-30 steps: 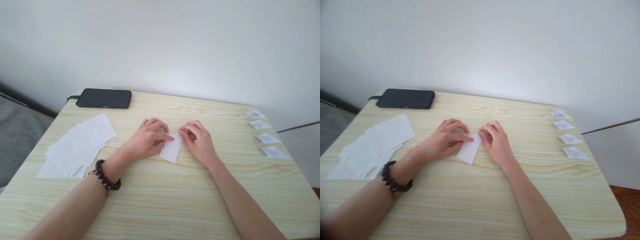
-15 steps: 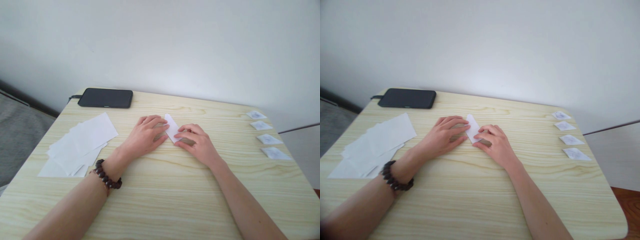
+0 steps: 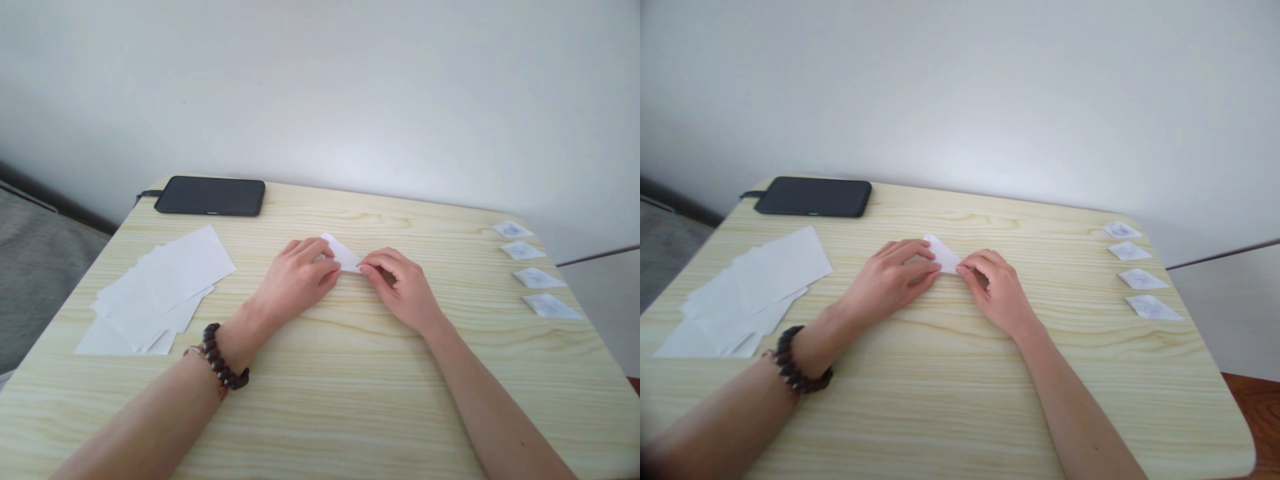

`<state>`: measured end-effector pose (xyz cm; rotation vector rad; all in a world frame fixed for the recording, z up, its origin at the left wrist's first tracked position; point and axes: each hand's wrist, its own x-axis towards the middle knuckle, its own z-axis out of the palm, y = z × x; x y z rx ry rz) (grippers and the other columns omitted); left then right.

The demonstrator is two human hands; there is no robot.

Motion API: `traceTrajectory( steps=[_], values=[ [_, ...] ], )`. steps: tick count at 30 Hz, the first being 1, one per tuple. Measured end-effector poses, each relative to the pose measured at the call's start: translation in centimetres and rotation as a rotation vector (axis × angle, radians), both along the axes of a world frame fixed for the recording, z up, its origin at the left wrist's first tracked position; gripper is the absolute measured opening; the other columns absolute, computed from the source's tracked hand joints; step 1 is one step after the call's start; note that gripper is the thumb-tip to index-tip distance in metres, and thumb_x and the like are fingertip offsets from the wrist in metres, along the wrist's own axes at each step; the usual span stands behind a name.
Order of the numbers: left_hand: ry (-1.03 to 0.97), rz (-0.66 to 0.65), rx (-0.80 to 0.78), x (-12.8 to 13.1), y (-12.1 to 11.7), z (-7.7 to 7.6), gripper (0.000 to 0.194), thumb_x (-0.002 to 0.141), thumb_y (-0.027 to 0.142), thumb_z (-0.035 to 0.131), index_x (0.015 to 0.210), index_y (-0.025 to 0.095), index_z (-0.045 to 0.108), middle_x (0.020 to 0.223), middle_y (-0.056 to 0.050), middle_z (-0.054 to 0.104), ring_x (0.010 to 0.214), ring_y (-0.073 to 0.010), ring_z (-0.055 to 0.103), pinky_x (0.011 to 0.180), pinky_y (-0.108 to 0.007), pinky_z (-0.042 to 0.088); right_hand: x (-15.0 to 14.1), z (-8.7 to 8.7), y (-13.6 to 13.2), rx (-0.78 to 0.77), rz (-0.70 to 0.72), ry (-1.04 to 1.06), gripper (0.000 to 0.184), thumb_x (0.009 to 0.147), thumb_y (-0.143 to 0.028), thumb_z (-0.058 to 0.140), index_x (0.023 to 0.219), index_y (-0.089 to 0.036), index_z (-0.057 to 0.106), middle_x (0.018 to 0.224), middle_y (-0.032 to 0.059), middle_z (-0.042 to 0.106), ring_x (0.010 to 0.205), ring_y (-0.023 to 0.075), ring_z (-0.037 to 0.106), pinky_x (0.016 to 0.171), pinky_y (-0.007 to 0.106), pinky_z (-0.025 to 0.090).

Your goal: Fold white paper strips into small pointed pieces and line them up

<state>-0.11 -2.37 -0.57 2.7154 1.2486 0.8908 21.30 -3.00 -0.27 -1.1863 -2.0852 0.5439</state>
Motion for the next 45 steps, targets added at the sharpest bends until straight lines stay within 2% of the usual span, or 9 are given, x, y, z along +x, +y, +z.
traceTrajectory(
  steps=[3,5,9,13,17,25,31,38,45],
  values=[
    [-0.005,0.039,0.009,0.0,-0.1,0.2,0.016,0.088,0.020,0.057,0.082,0.019,0.072,0.092,-0.005,0.069,0.094,-0.0198,0.065,0.082,-0.032,0.048,0.1,0.2,-0.1,-0.003,0.046,0.002,0.013,0.090,-0.026,0.059,0.099,-0.021,0.066,0.101,0.0063,0.064,0.097,0.0188,0.060,0.085,0.033,0.049],
    [-0.007,0.038,0.013,0.0,-0.1,0.3,0.016,0.087,0.020,0.057,0.082,0.019,0.072,0.093,-0.005,0.069,0.092,-0.0193,0.066,0.082,-0.032,0.048,0.2,0.1,0.0,0.009,0.045,0.006,0.012,0.090,-0.026,0.059,0.096,-0.021,0.067,0.101,0.0066,0.063,0.096,0.0183,0.060,0.085,0.033,0.049],
    [0.024,0.003,-0.009,0.0,-0.2,0.5,0.015,0.088,0.021,0.056,0.088,0.020,0.071,0.097,-0.004,0.070,0.092,-0.0187,0.066,0.083,-0.031,0.048,0.1,-0.6,0.3,0.041,-0.058,-0.014,0.014,0.090,-0.027,0.057,0.083,-0.019,0.066,0.101,0.0077,0.060,0.089,0.0177,0.060,0.079,0.033,0.050],
    [0.071,0.013,-0.031,0.0,-0.2,0.5,0.017,0.093,0.026,0.054,0.091,0.020,0.070,0.095,-0.003,0.070,0.094,-0.0189,0.066,0.081,-0.030,0.047,-0.2,-1.1,0.4,0.059,-0.146,-0.056,0.015,0.087,-0.031,0.060,0.079,-0.019,0.064,0.104,0.0090,0.057,0.095,0.0213,0.058,0.088,0.040,0.048],
    [0.073,0.011,-0.015,-0.1,-0.4,0.5,0.018,0.093,0.033,0.055,0.096,0.023,0.070,0.095,-0.003,0.070,0.091,-0.0177,0.066,0.077,-0.029,0.046,-0.3,-1.1,0.4,0.049,-0.159,-0.076,0.018,0.085,-0.035,0.064,0.077,-0.019,0.062,0.108,0.0095,0.056,0.103,0.0241,0.055,0.093,0.042,0.045],
    [0.083,0.042,-0.028,0.1,-0.6,0.6,0.017,0.092,0.029,0.055,0.090,0.024,0.072,0.097,-0.003,0.069,0.095,-0.0187,0.063,0.078,-0.030,0.046,0.1,-1.0,0.6,-0.021,-0.138,-0.060,0.018,0.090,-0.032,0.055,0.086,-0.020,0.067,0.110,0.0094,0.058,0.094,0.0223,0.057,0.088,0.043,0.047],
    [0.069,-0.020,-0.040,0.3,-0.7,0.7,0.020,0.092,0.024,0.054,0.106,0.026,0.068,0.095,-0.004,0.067,0.098,-0.0193,0.061,0.083,-0.032,0.047,-0.5,-1.3,0.4,0.024,-0.203,-0.059,0.016,0.089,-0.033,0.057,0.083,-0.021,0.064,0.106,0.0103,0.056,0.102,0.0254,0.055,0.092,0.046,0.046],
    [0.136,0.051,-0.031,0.5,-1.1,1.0,0.021,0.092,0.026,0.054,0.103,0.030,0.072,0.105,-0.006,0.066,0.105,-0.0240,0.059,0.083,-0.037,0.046,-0.7,-1.2,0.3,0.041,-0.226,-0.072,0.014,0.087,-0.031,0.058,0.078,-0.021,0.060,0.104,0.0098,0.054,0.101,0.0252,0.055,0.092,0.045,0.045],
    [0.157,-0.032,-0.018,0.3,-1.0,1.2,0.029,0.091,0.020,0.051,0.114,0.029,0.068,0.108,-0.005,0.068,0.101,-0.0218,0.063,0.087,-0.036,0.048,-0.7,-1.1,0.2,0.011,-0.239,-0.056,0.015,0.085,-0.031,0.060,0.075,-0.020,0.059,0.103,0.0096,0.053,0.101,0.0253,0.055,0.092,0.045,0.045]
  ],
)
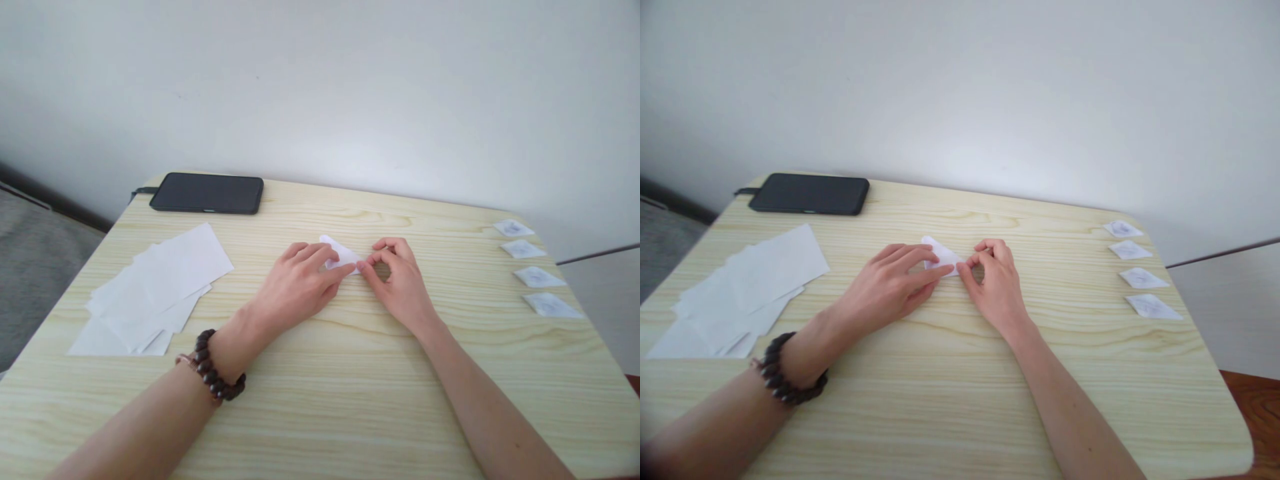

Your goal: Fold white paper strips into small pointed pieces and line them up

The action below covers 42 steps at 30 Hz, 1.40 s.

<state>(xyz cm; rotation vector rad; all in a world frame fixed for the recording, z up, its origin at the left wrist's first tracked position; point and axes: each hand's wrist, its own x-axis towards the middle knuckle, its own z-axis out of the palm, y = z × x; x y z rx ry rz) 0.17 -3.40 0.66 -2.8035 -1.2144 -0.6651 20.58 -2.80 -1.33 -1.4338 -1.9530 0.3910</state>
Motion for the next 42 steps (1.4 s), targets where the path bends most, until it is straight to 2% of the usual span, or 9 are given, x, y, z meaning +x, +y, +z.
traceTrajectory(
  steps=[11,22,29,36,42],
  values=[
    [0.017,-0.002,0.001,0.0,-0.2,0.0,0.027,0.090,0.025,0.054,0.111,0.032,0.070,0.108,-0.006,0.068,0.108,-0.0249,0.062,0.088,-0.039,0.047,0.2,0.0,0.1,0.001,0.015,-0.003,0.014,0.086,-0.030,0.059,0.075,-0.022,0.058,0.102,0.0090,0.054,0.100,0.0251,0.055,0.092,0.047,0.045],
    [0.018,0.023,-0.016,0.2,-0.3,0.0,0.025,0.091,0.028,0.053,0.107,0.031,0.071,0.107,-0.006,0.067,0.103,-0.0242,0.061,0.088,-0.040,0.046,0.3,0.0,0.2,-0.005,0.033,-0.016,0.012,0.086,-0.029,0.059,0.076,-0.021,0.056,0.103,0.0094,0.053,0.102,0.0255,0.055,0.093,0.047,0.045],
    [0.017,0.034,-0.016,0.4,-0.3,0.0,0.025,0.091,0.028,0.053,0.107,0.031,0.071,0.106,-0.007,0.067,0.102,-0.0236,0.061,0.087,-0.039,0.046,0.5,0.1,0.2,0.004,0.063,0.029,0.014,0.083,-0.032,0.064,0.083,-0.023,0.053,0.100,0.0072,0.052,0.103,0.0242,0.054,0.091,0.043,0.046],
    [0.015,0.037,-0.020,0.4,-0.3,0.0,0.024,0.090,0.029,0.053,0.103,0.031,0.073,0.105,-0.006,0.067,0.101,-0.0246,0.061,0.087,-0.040,0.047,0.9,0.5,0.2,-0.079,0.139,0.045,0.013,0.082,-0.023,0.062,0.089,-0.023,0.051,0.104,0.0062,0.048,0.100,0.0220,0.051,0.089,0.040,0.046],
    [-0.003,0.035,-0.016,0.3,-0.3,-0.2,0.023,0.089,0.027,0.055,0.103,0.031,0.073,0.106,-0.007,0.067,0.102,-0.0247,0.061,0.087,-0.041,0.047,1.5,1.4,0.6,-0.192,0.191,0.086,0.014,0.081,-0.014,0.055,0.090,-0.024,0.050,0.102,0.0045,0.049,0.089,0.0178,0.051,0.079,0.035,0.046]
  ],
)
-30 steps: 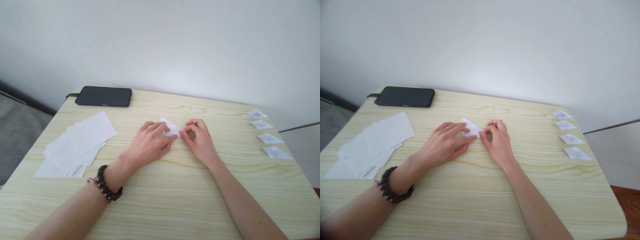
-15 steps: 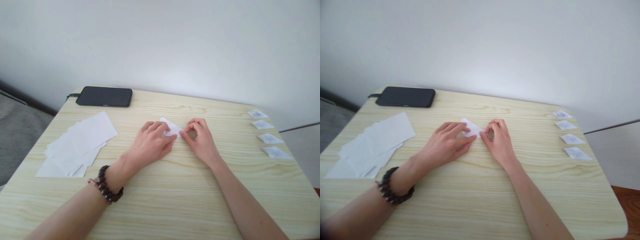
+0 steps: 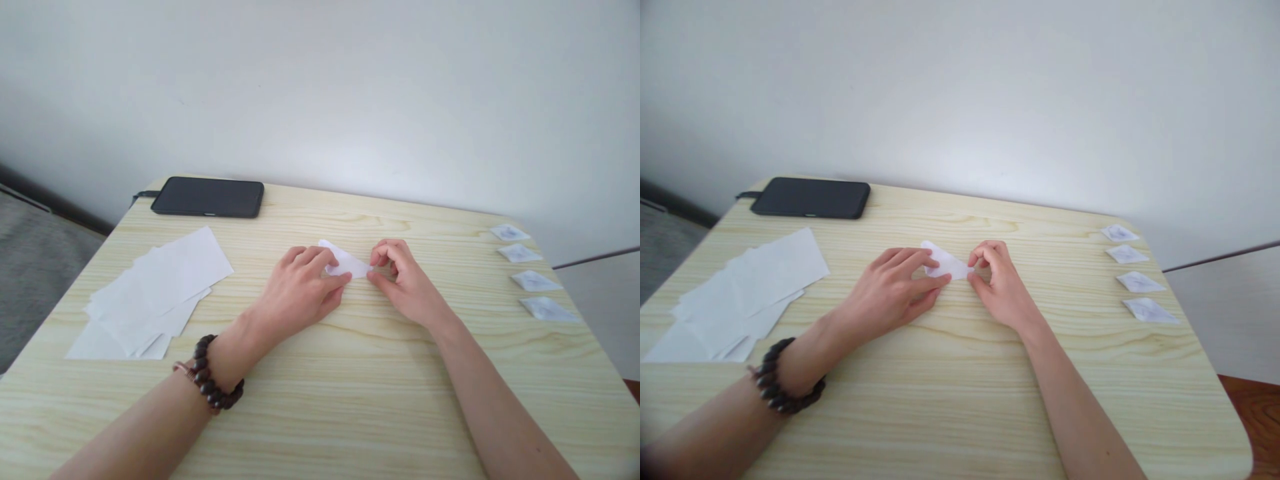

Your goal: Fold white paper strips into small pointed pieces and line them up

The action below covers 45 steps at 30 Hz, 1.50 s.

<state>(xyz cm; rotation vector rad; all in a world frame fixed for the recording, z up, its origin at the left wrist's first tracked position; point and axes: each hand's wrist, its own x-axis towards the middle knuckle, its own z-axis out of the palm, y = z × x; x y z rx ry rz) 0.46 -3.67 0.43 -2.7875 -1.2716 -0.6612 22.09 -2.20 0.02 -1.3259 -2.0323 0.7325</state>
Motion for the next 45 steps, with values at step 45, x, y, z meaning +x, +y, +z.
traceTrajectory(
  steps=[45],
  values=[
    [-0.069,-0.050,0.014,-0.10,-0.26,0.38,0.021,0.089,0.027,0.055,0.093,0.030,0.075,0.104,-0.003,0.071,0.104,-0.0233,0.065,0.088,-0.040,0.050,-0.34,-0.63,-0.15,0.063,-0.046,0.010,0.017,0.081,-0.021,0.062,0.093,-0.024,0.049,0.101,0.0041,0.048,0.088,0.0183,0.050,0.081,0.036,0.047]
  ],
)
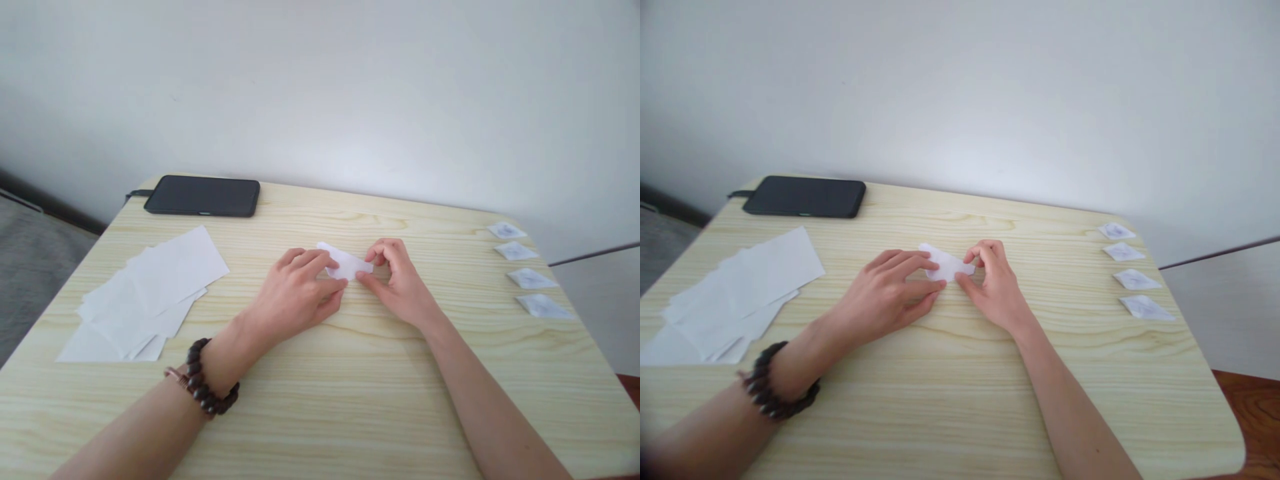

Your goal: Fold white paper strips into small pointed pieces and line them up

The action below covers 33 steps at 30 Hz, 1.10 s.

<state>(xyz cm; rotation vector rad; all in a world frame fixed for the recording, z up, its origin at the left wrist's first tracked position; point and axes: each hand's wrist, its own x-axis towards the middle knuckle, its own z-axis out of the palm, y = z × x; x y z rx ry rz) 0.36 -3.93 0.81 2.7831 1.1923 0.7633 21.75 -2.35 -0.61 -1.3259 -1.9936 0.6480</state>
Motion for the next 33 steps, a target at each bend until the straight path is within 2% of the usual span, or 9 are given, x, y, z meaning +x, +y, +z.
traceTrajectory(
  steps=[3,7,12,17,21,25,29,33],
  values=[
    [0.022,-0.008,-0.020,-0.07,0.09,-0.02,0.021,0.090,0.027,0.055,0.095,0.029,0.075,0.104,-0.003,0.071,0.105,-0.0236,0.064,0.089,-0.040,0.049,-0.06,-0.07,0.00,0.004,0.002,-0.016,0.021,0.079,-0.023,0.065,0.093,-0.024,0.050,0.103,0.0044,0.048,0.091,0.0192,0.049,0.084,0.037,0.046],
    [0.020,-0.011,-0.022,-0.11,0.09,-0.06,0.022,0.091,0.028,0.054,0.096,0.029,0.075,0.105,-0.003,0.071,0.105,-0.0226,0.064,0.089,-0.039,0.049,-0.07,-0.01,-0.02,-0.032,0.016,-0.011,0.018,0.082,-0.020,0.060,0.096,-0.024,0.049,0.104,0.0046,0.047,0.087,0.0178,0.050,0.081,0.036,0.046],
    [0.019,-0.018,-0.019,-0.06,-0.04,-0.02,0.022,0.091,0.027,0.053,0.099,0.028,0.074,0.108,-0.003,0.071,0.108,-0.0224,0.063,0.091,-0.038,0.048,-0.21,0.09,-0.06,0.002,-0.002,-0.036,0.022,0.078,-0.024,0.066,0.094,-0.023,0.049,0.104,0.0053,0.048,0.095,0.0207,0.049,0.086,0.039,0.044],
    [0.026,0.001,-0.057,-0.05,-0.02,0.01,0.021,0.090,0.028,0.055,0.097,0.029,0.075,0.108,-0.003,0.070,0.106,-0.0239,0.062,0.090,-0.039,0.047,-0.06,0.09,0.02,-0.036,-0.001,-0.005,0.019,0.081,-0.018,0.058,0.097,-0.024,0.049,0.105,0.0050,0.046,0.085,0.0172,0.050,0.079,0.036,0.047],
    [0.025,-0.011,-0.060,-0.06,0.05,0.01,0.022,0.090,0.027,0.054,0.098,0.029,0.074,0.108,-0.004,0.069,0.106,-0.0236,0.061,0.090,-0.039,0.046,-0.14,-0.05,0.06,0.016,-0.007,-0.039,0.023,0.078,-0.022,0.063,0.096,-0.024,0.049,0.104,0.0056,0.048,0.092,0.0205,0.050,0.083,0.039,0.047],
    [0.036,-0.009,-0.074,-0.05,0.09,-0.01,0.023,0.091,0.028,0.053,0.099,0.029,0.074,0.108,-0.004,0.069,0.106,-0.0238,0.060,0.091,-0.039,0.045,-0.23,-0.08,0.03,-0.002,0.002,-0.024,0.019,0.081,-0.020,0.058,0.097,-0.024,0.049,0.104,0.0053,0.047,0.085,0.0181,0.051,0.080,0.038,0.047],
    [0.049,-0.011,-0.082,-0.08,0.09,-0.07,0.024,0.092,0.027,0.052,0.102,0.029,0.073,0.110,-0.005,0.068,0.108,-0.0247,0.058,0.091,-0.040,0.044,-0.20,-0.06,0.01,0.029,0.001,-0.048,0.023,0.078,-0.022,0.063,0.095,-0.023,0.049,0.103,0.0055,0.048,0.092,0.0201,0.049,0.085,0.039,0.045],
    [0.050,-0.013,-0.083,-0.13,0.14,-0.15,0.023,0.091,0.026,0.053,0.102,0.030,0.073,0.108,-0.005,0.067,0.104,-0.0252,0.059,0.087,-0.041,0.044,0.10,-0.11,0.13,-0.006,-0.008,0.007,0.018,0.081,-0.016,0.054,0.096,-0.023,0.049,0.103,0.0051,0.047,0.084,0.0170,0.051,0.077,0.036,0.047]
  ],
)
